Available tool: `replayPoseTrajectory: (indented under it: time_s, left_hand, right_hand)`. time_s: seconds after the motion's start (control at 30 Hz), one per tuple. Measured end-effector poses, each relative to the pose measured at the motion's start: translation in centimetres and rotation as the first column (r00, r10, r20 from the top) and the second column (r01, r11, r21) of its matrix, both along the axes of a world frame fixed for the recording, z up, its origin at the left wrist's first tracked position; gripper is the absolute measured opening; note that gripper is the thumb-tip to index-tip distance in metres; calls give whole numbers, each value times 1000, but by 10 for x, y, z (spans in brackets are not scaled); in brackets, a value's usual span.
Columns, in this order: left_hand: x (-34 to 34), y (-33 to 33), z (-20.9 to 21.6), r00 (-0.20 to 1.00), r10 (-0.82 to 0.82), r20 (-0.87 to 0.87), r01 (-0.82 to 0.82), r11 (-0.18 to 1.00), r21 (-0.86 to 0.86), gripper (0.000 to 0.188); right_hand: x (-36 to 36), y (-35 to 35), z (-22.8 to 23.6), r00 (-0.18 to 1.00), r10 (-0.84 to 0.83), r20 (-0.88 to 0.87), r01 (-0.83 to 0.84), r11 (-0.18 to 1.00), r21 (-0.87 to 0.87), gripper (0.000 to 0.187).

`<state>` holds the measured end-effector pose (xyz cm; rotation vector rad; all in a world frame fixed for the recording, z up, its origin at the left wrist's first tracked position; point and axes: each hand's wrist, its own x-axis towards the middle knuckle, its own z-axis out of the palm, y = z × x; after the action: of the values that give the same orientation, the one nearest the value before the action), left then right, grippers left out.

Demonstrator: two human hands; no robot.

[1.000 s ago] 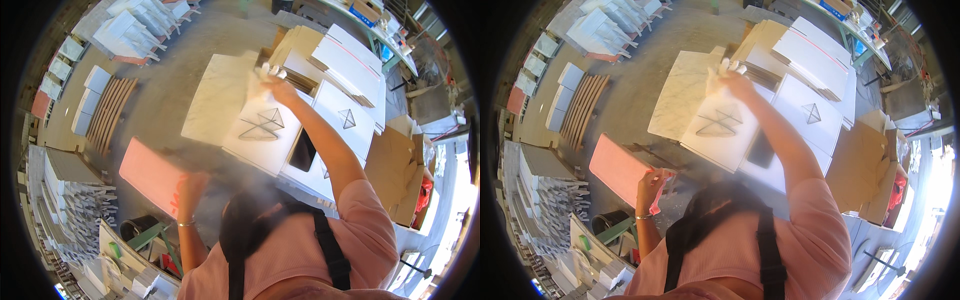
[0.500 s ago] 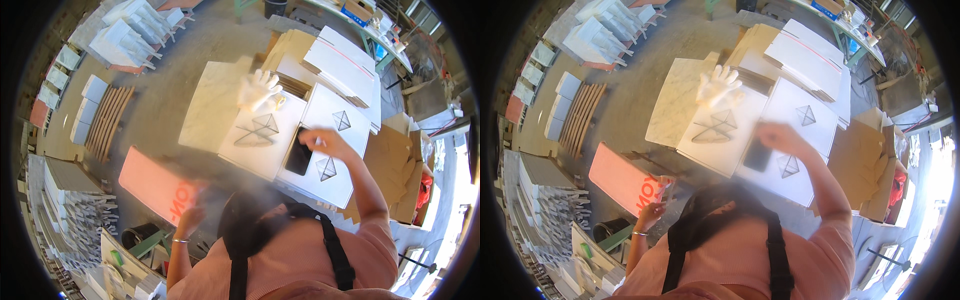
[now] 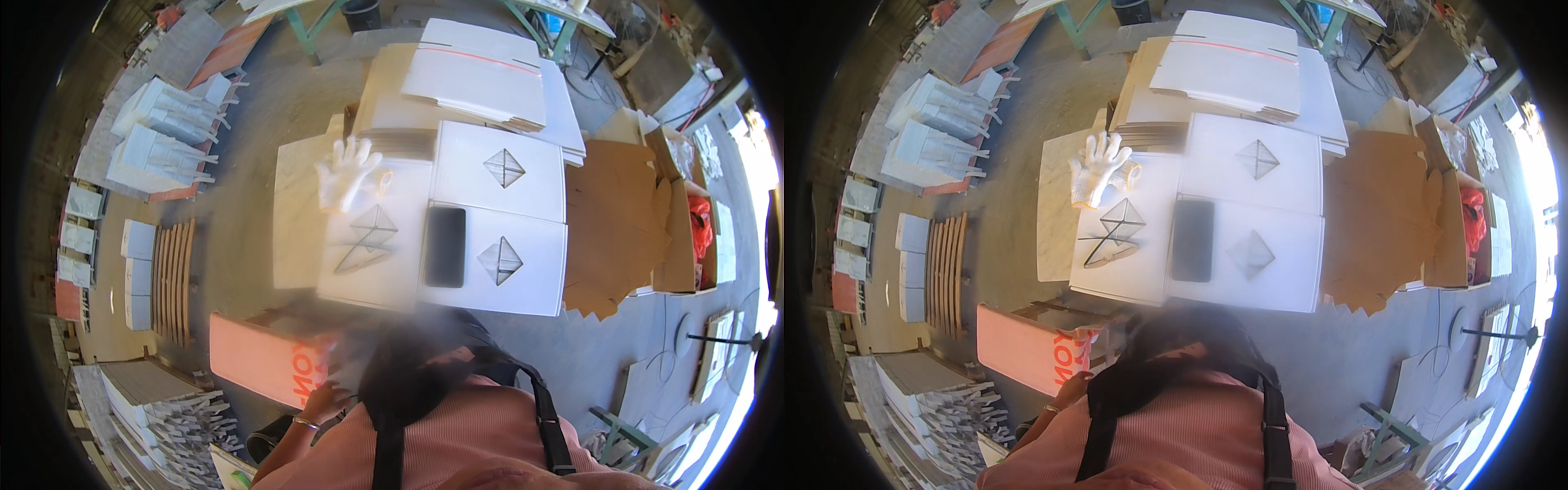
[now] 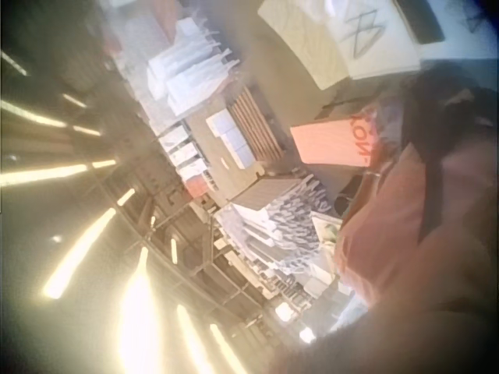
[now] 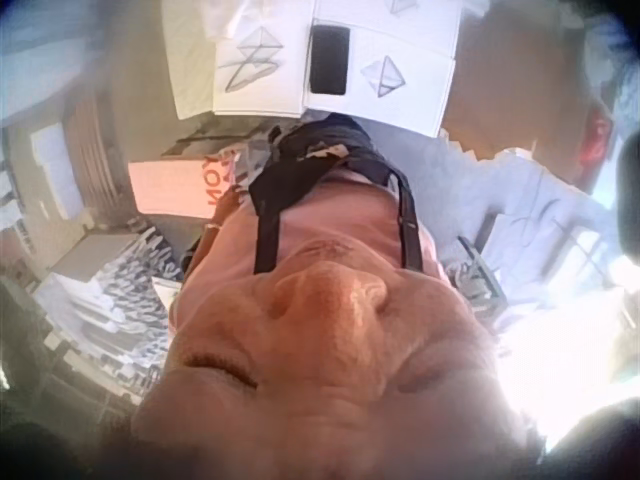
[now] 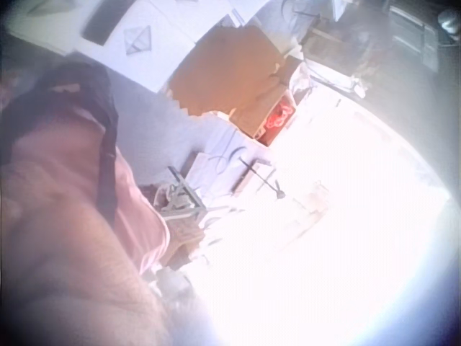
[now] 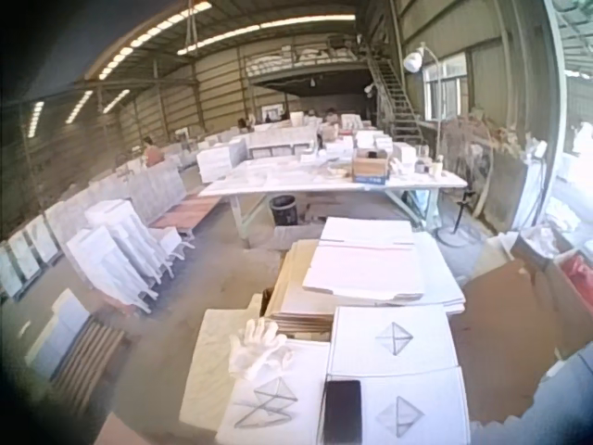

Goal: The person applies a white paste to the edges of rectangular blocks using a small metal spatula, then smooths and wipes the edges with a green sponge. The person handles multiple blocks one at a time, placing finished pieces aside.

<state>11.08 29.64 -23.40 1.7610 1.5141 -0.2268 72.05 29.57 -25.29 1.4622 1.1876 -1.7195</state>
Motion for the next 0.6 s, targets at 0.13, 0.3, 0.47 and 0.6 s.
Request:
replayPoseTrajectory:
  time_s: [0.13, 0.3, 0.47, 0.6]
  left_hand:
    - [28, 76, 64, 947, 83, 310, -113, 990, 79, 17]
    - [74, 133, 98, 884, -46, 465, -96, 956, 276, 23]
    - [127, 153, 101, 885, 169, 433, -222, 972, 75, 24]
    - [145, 158, 109, 876, 168, 453, -246, 962, 119, 22]
  right_hand:
    - [-20, -5, 16, 999, 27, 18, -29, 991, 130, 31]
    - [-42, 44, 67, 913, 256, 317, -363, 865, 346, 29]
    - [-90, 144, 109, 895, -255, -367, 447, 486, 751, 19]
    - [-150, 193, 116, 808, 58, -586, 458, 563, 688, 13]
